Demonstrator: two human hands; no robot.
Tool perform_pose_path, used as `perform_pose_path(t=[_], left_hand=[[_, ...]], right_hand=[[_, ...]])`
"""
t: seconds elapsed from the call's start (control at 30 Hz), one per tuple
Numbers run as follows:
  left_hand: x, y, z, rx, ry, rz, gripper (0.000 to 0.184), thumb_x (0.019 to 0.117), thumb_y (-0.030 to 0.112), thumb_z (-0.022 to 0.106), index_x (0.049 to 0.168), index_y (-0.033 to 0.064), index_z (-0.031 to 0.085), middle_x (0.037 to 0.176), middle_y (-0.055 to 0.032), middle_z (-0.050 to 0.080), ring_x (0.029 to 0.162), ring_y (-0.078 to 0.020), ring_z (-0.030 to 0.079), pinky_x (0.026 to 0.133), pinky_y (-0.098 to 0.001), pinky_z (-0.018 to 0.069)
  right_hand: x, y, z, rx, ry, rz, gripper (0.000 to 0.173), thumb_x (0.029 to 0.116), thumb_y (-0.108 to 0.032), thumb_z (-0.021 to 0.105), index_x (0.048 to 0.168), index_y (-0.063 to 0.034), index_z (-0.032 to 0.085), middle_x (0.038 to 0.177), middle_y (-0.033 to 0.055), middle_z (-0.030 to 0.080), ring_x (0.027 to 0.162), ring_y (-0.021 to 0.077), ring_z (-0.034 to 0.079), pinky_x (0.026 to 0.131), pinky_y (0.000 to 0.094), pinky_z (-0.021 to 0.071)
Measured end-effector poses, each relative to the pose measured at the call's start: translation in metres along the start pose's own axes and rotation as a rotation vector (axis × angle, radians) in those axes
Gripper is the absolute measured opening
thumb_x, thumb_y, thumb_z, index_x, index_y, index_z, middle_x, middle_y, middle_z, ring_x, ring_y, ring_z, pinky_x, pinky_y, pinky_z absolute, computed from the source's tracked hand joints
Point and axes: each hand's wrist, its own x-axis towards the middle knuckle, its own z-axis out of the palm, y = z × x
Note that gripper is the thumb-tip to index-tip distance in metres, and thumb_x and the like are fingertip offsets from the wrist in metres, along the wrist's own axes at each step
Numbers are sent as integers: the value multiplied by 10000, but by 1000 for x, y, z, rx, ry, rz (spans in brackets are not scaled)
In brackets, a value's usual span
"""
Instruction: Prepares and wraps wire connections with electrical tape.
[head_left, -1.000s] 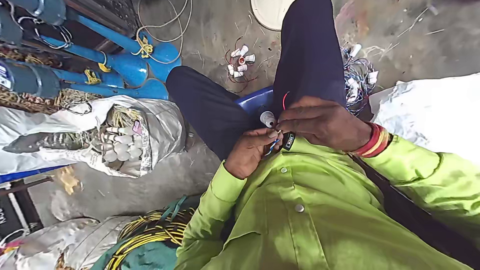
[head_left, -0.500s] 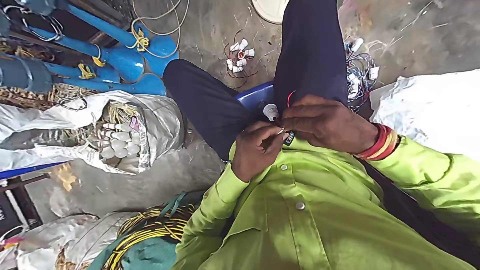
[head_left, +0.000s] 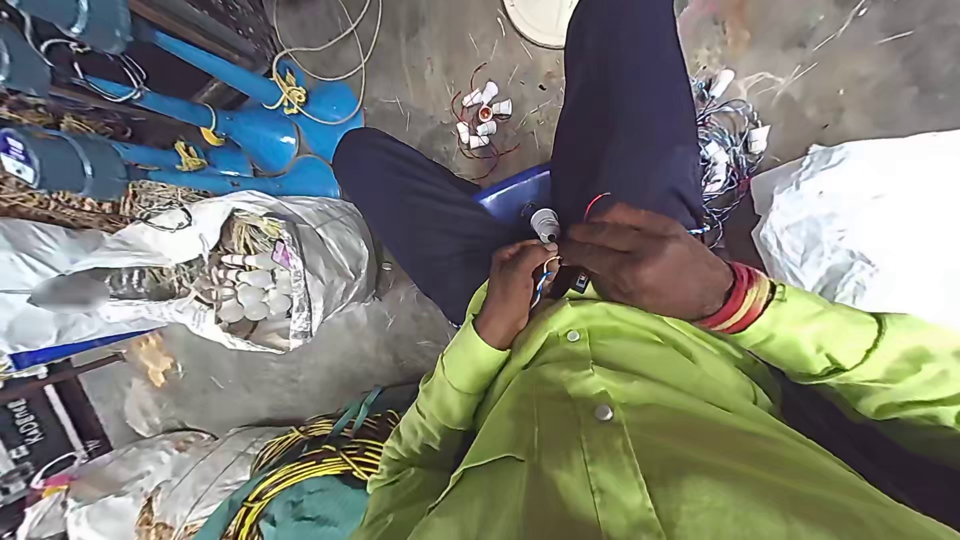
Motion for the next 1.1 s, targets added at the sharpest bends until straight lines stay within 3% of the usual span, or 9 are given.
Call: perform_pose_path(t=[0.1,0.17,0.23,0.3,0.33,0.43,0.57,0.93,1.1], left_hand=[[2,4,0,-35,-5,-77,335,1062,296,512,801,139,650,645,42,538,484,-23,444,441,-159,380],[0,2,-1,124,52,25,396,1077,402,502,872,115,682,653,3,580,461,-50,453,413,-183,377],[-3,-1,-6,271,89,215,374,1103,384,442,1113,97,682,722,-41,650,502,-95,557,438,-232,475],[-5,0,-10,385,95,410,303,1098,216,469,1336,52,560,784,-56,677,554,-102,605,489,-247,523],[-6,0,-11,446,106,487,293,1068,145,531,1330,18,559,826,-59,700,595,-96,635,522,-248,549],[-9,-2,-11,664,131,700,187,946,40,699,1109,-45,733,962,-106,757,818,-117,736,743,-286,638],[-11,-1,-6,871,167,816,153,930,66,713,1042,-2,792,960,-128,768,899,-165,744,828,-296,616],[-6,8,-10,993,32,763,148,933,69,675,1010,3,783,997,-131,737,936,-181,716,850,-297,598],[-3,14,-19,736,-112,585,46,861,19,695,885,8,734,905,-68,716,729,-79,669,642,-234,589]], right_hand=[[-1,-1,0,51,20,73,242,1010,-134,558,1017,-44,783,1039,130,751,965,296,703,875,395,567],[2,1,-5,124,24,122,247,1008,-176,586,989,-47,796,1011,113,764,955,271,719,890,390,571],[2,4,-9,158,4,162,252,1000,-198,593,971,-56,800,993,105,769,963,261,721,909,381,564],[2,5,-11,154,-8,174,253,992,-203,586,934,-69,793,946,91,762,951,259,712,901,379,552],[2,6,-12,147,-14,178,256,991,-203,582,926,-72,792,950,88,766,957,259,718,917,385,550],[3,4,-15,128,-41,189,262,980,-187,563,933,-74,794,998,93,771,971,262,725,914,405,552],[3,2,-16,90,-50,155,248,971,-153,554,960,-62,785,1018,111,762,970,291,708,877,398,556],[5,4,-18,8,-61,-54,237,1015,-97,528,983,-26,752,975,162,737,926,336,698,853,423,557],[10,12,-20,115,-65,-119,221,1028,-122,559,1005,-56,769,1018,139,740,979,304,688,875,387,552]])
